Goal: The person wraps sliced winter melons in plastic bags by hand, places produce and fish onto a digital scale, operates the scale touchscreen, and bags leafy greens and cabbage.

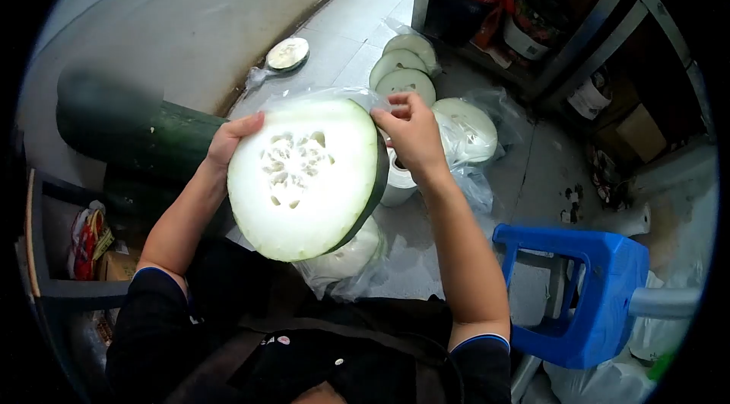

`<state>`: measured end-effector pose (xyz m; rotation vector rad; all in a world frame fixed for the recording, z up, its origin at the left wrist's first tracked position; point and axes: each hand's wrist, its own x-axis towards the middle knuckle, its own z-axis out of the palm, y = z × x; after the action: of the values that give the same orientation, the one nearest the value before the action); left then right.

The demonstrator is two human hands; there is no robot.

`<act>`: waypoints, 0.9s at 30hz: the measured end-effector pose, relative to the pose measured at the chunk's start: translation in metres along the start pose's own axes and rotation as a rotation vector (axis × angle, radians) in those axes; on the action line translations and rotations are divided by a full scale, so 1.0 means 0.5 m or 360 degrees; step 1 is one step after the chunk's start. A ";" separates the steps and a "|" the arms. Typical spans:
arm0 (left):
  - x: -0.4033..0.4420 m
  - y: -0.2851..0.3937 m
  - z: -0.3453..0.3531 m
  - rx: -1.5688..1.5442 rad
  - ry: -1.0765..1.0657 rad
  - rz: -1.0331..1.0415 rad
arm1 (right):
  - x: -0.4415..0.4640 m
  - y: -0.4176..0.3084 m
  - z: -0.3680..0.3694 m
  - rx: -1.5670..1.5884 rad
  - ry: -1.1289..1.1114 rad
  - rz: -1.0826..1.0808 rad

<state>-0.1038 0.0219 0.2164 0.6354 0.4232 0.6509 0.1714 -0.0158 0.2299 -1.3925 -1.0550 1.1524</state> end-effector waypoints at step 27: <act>0.222 -0.222 -0.213 -0.0094 0.2492 0.0417 | 0.023 0.197 0.266 -0.0510 0.0126 -0.0239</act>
<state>-0.0345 0.0711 0.0466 -0.0129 1.7721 1.3422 0.0449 0.0051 0.1248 -1.5612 -1.3046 0.8373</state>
